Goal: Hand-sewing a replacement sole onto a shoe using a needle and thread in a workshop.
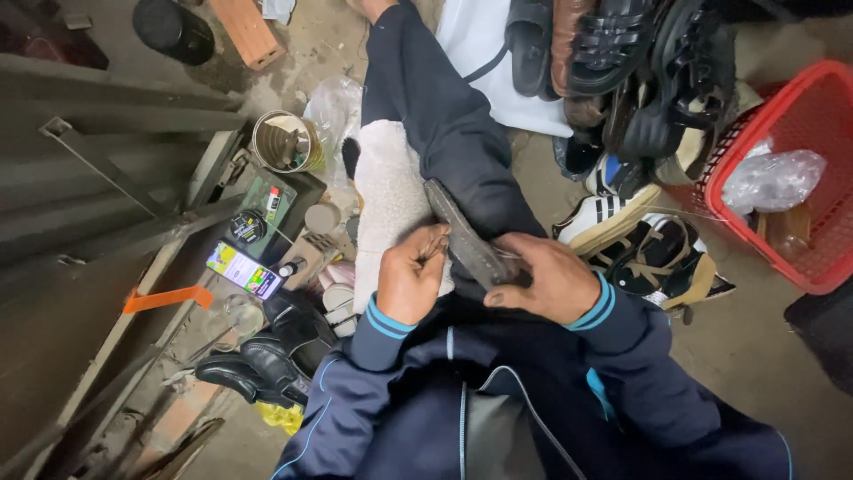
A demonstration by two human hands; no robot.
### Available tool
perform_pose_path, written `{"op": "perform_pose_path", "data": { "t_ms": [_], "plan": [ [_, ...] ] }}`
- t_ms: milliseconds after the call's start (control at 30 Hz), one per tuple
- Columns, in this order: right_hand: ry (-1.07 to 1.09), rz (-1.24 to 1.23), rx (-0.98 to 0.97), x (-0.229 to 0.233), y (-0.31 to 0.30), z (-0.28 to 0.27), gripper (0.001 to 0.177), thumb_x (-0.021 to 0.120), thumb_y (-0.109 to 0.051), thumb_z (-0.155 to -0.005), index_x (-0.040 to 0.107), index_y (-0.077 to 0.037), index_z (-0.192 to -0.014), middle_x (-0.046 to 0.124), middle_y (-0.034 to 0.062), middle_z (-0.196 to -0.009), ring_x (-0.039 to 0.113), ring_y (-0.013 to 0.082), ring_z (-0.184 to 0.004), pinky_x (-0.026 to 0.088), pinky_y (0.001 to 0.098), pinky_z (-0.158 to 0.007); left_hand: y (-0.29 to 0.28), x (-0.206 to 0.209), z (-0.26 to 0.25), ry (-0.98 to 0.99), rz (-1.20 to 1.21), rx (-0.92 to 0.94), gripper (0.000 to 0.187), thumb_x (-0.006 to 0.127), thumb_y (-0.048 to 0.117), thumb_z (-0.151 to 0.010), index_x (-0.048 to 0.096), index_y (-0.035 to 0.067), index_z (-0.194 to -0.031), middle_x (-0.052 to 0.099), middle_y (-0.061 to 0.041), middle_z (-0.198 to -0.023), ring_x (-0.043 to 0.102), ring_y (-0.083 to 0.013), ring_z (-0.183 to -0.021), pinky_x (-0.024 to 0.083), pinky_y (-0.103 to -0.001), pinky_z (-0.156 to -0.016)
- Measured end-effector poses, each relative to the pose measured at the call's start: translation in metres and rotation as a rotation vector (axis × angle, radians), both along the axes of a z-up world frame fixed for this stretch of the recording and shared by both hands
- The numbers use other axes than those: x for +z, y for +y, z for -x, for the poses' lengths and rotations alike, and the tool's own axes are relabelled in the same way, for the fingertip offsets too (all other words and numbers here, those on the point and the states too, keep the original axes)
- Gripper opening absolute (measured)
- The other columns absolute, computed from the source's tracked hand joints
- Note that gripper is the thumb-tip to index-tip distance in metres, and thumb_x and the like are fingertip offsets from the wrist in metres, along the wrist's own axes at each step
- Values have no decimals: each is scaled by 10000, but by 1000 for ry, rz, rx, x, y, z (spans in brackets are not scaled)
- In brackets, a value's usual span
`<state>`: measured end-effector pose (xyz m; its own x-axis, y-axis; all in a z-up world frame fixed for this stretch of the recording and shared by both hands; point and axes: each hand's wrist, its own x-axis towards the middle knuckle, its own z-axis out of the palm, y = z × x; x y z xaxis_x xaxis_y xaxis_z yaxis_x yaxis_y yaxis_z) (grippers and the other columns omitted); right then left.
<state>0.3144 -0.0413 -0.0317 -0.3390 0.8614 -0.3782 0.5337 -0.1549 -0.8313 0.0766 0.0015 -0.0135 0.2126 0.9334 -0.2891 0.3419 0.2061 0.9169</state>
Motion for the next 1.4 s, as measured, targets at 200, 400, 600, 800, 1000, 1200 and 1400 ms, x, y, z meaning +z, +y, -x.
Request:
{"op": "perform_pose_path", "data": {
  "t_ms": [200,400,600,800,1000,1200,1400],
  "plan": [
    [180,-180,-364,-27,-13,-5,498,828,-506,-800,601,-95,-631,443,22,-487,480,147,-437,380,265,-383,2,-8,-17,45,-68,3,303,622,-48,-879,746,-4,-1151,784,-190,-874,764,-345,-871,611,-427,-763],
    [28,-199,-425,29,3,-2,474,654,-370,-983,684,22,-1248,693,237,-966,713,396,-860,576,468,-694,1,2,-16,144,-256,-24,412,668,-42,-854,649,-16,-1266,671,-258,-1121,688,-466,-952,582,-525,-844],
    [184,23,-518,22,-1,-19,390,661,-318,-988,753,-63,-1269,764,238,-1048,723,297,-1000,567,447,-843,-13,15,-6,133,-267,-112,351,534,82,-1054,673,107,-1375,670,-115,-969,704,-311,-920,573,-427,-887],
    [266,-39,-523,2,1,-29,316,662,-184,-1011,743,23,-1235,745,281,-1095,684,342,-1095,554,480,-907,-11,16,-15,293,-375,-216,366,546,123,-1029,703,200,-1350,685,-77,-887,709,-322,-845,589,-415,-792],
    [323,-95,-490,2,3,-31,286,648,-129,-1018,730,40,-1234,734,283,-1157,667,330,-1113,551,512,-930,-10,-5,-16,338,-449,-227,330,567,146,-1028,731,221,-1305,663,-63,-872,700,-318,-841,578,-409,-776],
    [340,-103,-477,0,2,-31,287,639,-127,-1020,729,39,-1236,739,270,-1155,679,329,-1122,547,517,-941,-13,-5,-14,416,-449,-219,340,553,164,-1032,735,255,-1304,657,-31,-889,701,-283,-859,576,-396,-781],
    [291,-100,-474,4,2,-31,305,654,-153,-1013,726,43,-1235,739,275,-1135,683,344,-1097,544,518,-920,-13,2,-15,465,-448,-241,360,545,167,-1030,727,288,-1317,634,-25,-882,692,-289,-852,579,-416,-748]
  ]
}}
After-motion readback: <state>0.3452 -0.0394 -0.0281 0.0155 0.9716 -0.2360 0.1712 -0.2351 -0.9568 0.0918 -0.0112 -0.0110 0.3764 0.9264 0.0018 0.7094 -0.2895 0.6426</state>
